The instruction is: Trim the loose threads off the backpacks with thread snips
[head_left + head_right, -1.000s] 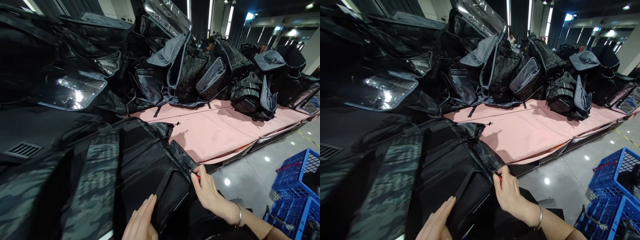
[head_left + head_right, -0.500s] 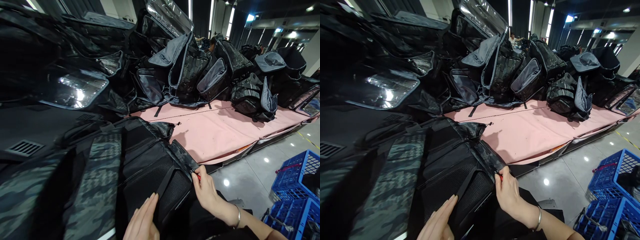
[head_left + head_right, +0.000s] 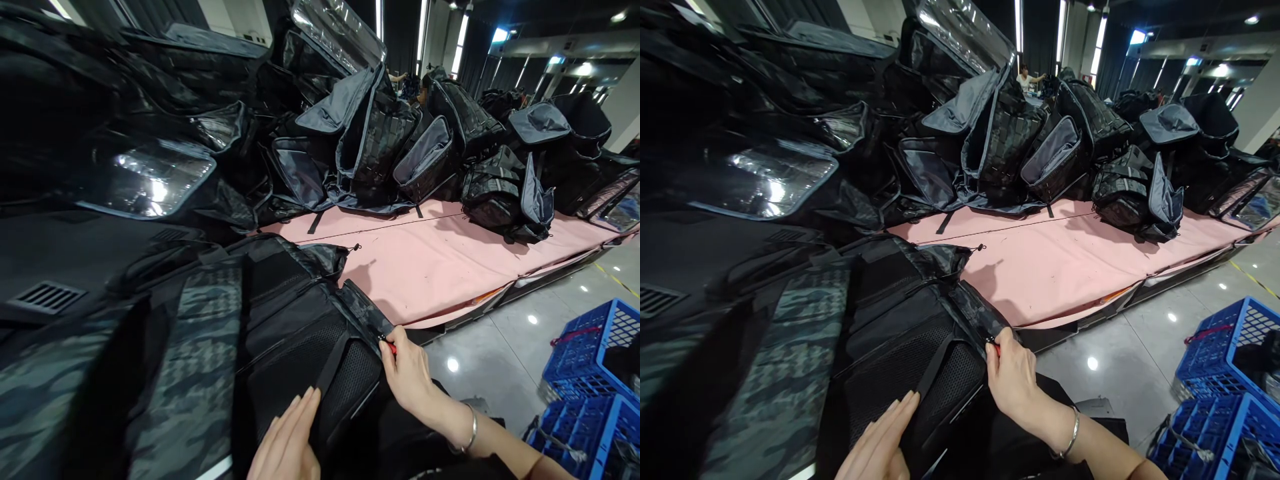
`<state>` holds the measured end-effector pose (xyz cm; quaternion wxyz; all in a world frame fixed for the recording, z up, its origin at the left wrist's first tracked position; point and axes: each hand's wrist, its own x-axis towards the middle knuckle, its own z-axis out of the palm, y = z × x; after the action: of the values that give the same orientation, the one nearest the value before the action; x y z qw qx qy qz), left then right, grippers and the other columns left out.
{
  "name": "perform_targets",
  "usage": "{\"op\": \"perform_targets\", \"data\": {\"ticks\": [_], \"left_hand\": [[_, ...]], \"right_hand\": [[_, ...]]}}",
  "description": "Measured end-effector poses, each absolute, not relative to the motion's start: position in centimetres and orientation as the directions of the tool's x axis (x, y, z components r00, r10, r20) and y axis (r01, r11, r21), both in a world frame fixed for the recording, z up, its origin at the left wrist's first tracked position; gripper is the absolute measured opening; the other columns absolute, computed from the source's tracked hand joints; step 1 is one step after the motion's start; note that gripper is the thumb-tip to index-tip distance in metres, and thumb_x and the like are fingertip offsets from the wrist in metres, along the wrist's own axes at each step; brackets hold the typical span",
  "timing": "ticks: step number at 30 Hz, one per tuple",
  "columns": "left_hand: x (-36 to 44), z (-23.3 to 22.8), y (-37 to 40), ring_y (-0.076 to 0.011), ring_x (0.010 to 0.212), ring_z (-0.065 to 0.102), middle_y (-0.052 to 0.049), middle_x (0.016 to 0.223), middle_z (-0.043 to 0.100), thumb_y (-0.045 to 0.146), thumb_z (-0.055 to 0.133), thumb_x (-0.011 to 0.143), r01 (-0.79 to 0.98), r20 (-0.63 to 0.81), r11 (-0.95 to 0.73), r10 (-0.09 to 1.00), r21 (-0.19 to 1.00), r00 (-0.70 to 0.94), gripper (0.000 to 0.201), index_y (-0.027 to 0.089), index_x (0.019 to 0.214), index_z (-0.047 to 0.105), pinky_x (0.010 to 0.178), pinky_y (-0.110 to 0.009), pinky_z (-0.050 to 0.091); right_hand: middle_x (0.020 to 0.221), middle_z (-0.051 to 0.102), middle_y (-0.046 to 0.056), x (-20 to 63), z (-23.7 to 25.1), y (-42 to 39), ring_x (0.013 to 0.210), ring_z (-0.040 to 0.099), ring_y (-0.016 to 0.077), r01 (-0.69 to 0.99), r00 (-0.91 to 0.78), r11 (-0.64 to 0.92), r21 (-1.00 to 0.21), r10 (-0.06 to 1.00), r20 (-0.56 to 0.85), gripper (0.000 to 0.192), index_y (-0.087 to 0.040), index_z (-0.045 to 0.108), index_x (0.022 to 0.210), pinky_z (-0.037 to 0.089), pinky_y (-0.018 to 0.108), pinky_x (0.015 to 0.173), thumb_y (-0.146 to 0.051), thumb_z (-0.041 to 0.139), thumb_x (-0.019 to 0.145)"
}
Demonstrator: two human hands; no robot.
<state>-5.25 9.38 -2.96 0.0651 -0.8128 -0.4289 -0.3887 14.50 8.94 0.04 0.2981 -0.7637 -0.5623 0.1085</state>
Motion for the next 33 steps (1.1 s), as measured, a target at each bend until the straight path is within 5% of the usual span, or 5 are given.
{"op": "perform_targets", "data": {"ticks": [11,22,28,33], "left_hand": [[-5.3,-2.9,9.3,-0.0172,0.101,0.061,-0.003,0.111,0.065,0.005,0.037,0.084,0.762,0.68,-0.606,0.659,0.227,0.321,0.057,0.025,0.137,0.036,0.099,-0.034,0.041],[-5.2,-2.6,9.4,-0.016,0.102,0.06,-0.002,0.112,0.065,0.004,0.036,0.083,0.77,0.681,-0.6,0.659,0.218,0.321,0.057,0.026,0.136,0.037,0.1,-0.033,0.041],[-5.1,-2.7,9.0,-0.017,0.102,0.061,-0.003,0.112,0.065,0.005,0.036,0.084,0.779,0.661,-0.586,0.679,0.225,0.32,0.057,0.027,0.136,0.037,0.098,-0.035,0.043],[-6.0,-1.6,9.0,-0.0166,0.106,0.059,-0.003,0.119,0.062,0.007,0.036,0.084,0.77,0.604,-0.59,0.713,0.241,0.357,0.054,0.027,0.134,0.039,0.097,-0.032,0.044]], "right_hand": [[0.072,0.061,0.001,14.7,-0.9,9.1,0.064,0.06,0.0171,0.621,0.407,-0.146,-0.77,0.9,0.157,0.015,-0.021,0.046,0.086,0.04,0.026,0.061,-0.03,0.034,0.09],[0.074,0.062,0.0,15.2,-0.8,9.2,0.066,0.061,0.0172,0.63,0.364,-0.125,-0.766,0.92,0.149,0.013,-0.022,0.045,0.086,0.04,0.025,0.062,-0.029,0.035,0.09],[0.071,0.061,0.002,15.0,0.2,9.6,0.062,0.06,0.0193,0.799,0.287,-0.129,-0.588,0.94,0.184,0.017,-0.02,0.047,0.087,0.033,0.026,0.053,-0.029,0.034,0.091],[0.068,0.061,0.001,15.9,-0.1,9.8,0.058,0.059,0.0163,0.733,0.263,-0.05,-0.678,0.941,0.215,0.017,-0.021,0.047,0.086,0.036,0.024,0.055,-0.029,0.033,0.091]]}}
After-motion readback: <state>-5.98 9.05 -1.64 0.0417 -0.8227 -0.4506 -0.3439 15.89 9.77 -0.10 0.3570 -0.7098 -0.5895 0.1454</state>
